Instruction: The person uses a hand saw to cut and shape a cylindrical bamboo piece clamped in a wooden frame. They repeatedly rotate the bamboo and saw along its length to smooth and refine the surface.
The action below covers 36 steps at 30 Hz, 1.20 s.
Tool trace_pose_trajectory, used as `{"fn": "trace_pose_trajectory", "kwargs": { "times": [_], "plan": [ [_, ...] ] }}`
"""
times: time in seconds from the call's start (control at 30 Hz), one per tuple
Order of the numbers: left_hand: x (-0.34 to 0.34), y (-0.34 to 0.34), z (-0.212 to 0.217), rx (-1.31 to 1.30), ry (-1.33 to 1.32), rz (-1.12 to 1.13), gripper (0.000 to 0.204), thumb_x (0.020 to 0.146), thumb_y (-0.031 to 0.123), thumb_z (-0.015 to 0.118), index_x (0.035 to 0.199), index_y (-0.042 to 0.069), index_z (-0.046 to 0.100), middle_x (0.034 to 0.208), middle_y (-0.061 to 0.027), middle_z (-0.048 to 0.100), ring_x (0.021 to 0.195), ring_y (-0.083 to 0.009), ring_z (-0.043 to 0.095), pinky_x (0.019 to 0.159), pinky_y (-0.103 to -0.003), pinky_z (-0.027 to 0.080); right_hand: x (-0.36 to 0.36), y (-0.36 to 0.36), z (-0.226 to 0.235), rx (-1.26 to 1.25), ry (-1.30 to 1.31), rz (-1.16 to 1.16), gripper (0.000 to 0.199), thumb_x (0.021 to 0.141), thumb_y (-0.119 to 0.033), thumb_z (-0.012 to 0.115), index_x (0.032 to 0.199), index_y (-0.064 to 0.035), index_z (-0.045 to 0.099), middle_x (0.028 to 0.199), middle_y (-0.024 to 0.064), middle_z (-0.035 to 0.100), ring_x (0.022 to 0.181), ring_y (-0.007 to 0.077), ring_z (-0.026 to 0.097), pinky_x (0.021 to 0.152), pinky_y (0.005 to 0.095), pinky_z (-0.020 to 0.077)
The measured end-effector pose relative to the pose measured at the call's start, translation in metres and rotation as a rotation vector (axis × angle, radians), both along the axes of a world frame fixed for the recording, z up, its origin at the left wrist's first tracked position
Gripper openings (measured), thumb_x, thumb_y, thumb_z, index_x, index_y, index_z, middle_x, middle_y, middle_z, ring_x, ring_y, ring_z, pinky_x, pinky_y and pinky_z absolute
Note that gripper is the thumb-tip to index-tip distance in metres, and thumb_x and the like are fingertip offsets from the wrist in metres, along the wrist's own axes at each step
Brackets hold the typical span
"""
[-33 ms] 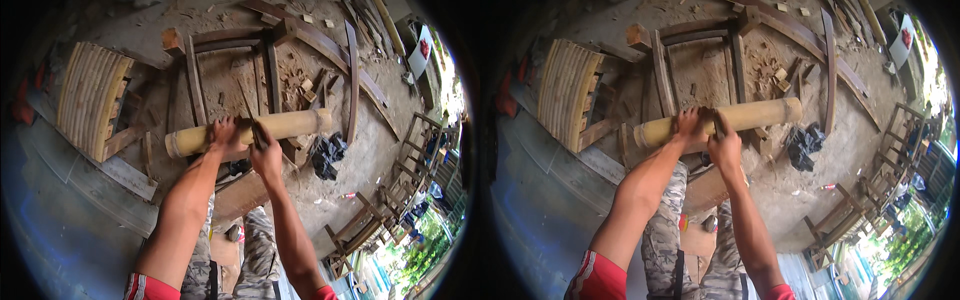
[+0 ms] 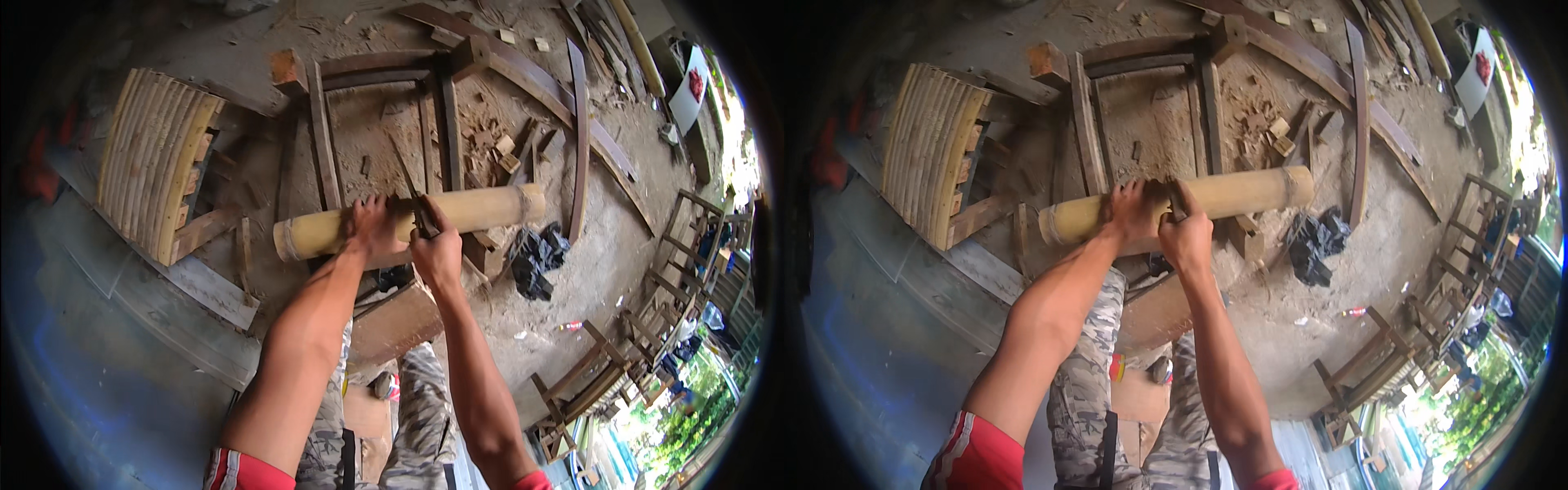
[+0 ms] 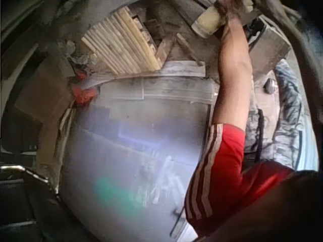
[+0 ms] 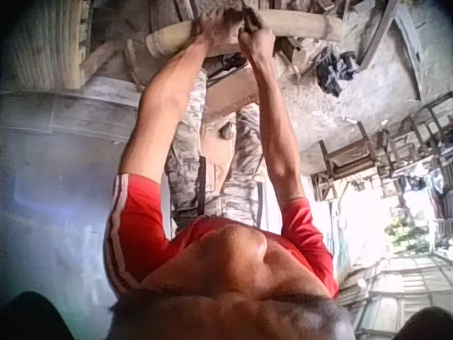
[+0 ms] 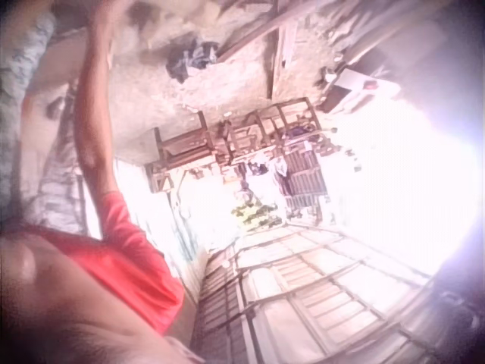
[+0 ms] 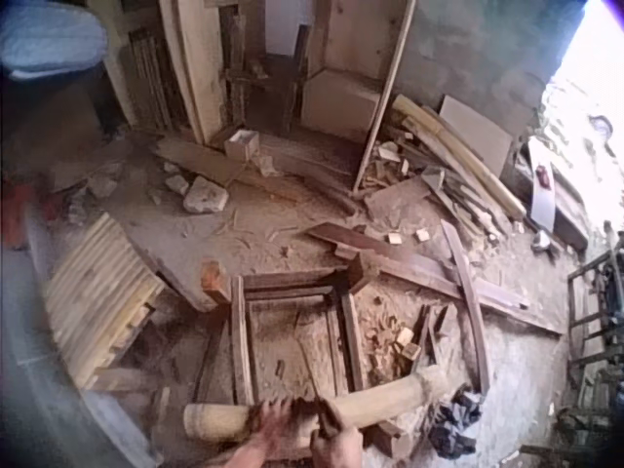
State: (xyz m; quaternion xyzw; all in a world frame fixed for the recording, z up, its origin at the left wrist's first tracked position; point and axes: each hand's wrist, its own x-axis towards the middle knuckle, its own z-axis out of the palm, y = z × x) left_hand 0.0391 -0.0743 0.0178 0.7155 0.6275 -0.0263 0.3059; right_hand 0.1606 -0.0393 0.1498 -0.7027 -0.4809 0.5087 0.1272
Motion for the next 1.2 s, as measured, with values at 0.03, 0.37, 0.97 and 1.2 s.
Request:
{"fn": "trace_pose_trajectory", "kwargs": {
  "times": [0.03, 0.37, 0.97, 1.2],
  "plan": [
    [-0.006, 0.009, -0.004, 0.009, -0.019, 0.043, 0.104, 0.057, 0.046, 0.092, 0.138, -0.001, 0.047, 0.134, -0.0235, 0.054, 0.129, -0.0425, 0.051, 0.110, -0.065, 0.034, -0.002, 0.006, -0.008, 0.028, -0.006, -0.015, 0.056, 0.088, 0.002, 0.061, 0.143, 0.0003, 0.053, 0.137, 0.0197, 0.063, 0.130, 0.0256, 0.059, 0.109, 0.0317, 0.0437],
    [-0.012, 0.018, 0.023, -0.097, 0.026, 0.074, 0.100, 0.057, 0.047, 0.093, 0.135, 0.000, 0.051, 0.131, -0.0173, 0.057, 0.126, -0.0348, 0.054, 0.106, -0.054, 0.040, 0.071, -0.165, 0.129, 0.016, 0.014, 0.016, 0.062, 0.084, 0.007, 0.060, 0.145, -0.0019, 0.052, 0.140, 0.0191, 0.061, 0.132, 0.0313, 0.057, 0.109, 0.0374, 0.0457],
    [-0.007, 0.015, 0.021, -0.057, 0.094, 0.056, 0.101, 0.058, 0.049, 0.092, 0.136, -0.001, 0.051, 0.127, -0.0175, 0.059, 0.124, -0.0346, 0.056, 0.106, -0.052, 0.040, 0.079, -0.195, 0.135, 0.052, -0.011, 0.004, 0.067, 0.078, 0.013, 0.060, 0.143, 0.0029, 0.051, 0.130, 0.0248, 0.065, 0.115, 0.0316, 0.069, 0.094, 0.0336, 0.0549],
    [-0.007, 0.015, 0.015, -0.004, 0.021, 0.057, 0.100, 0.054, 0.050, 0.092, 0.130, -0.003, 0.054, 0.123, -0.0185, 0.060, 0.116, -0.0347, 0.058, 0.099, -0.051, 0.043, 0.044, -0.086, 0.004, 0.205, 0.110, -0.006, 0.069, 0.083, 0.007, 0.061, 0.148, -0.0102, 0.049, 0.127, 0.0229, 0.066, 0.115, 0.0387, 0.066, 0.092, 0.0349, 0.0541]
  ]
}}
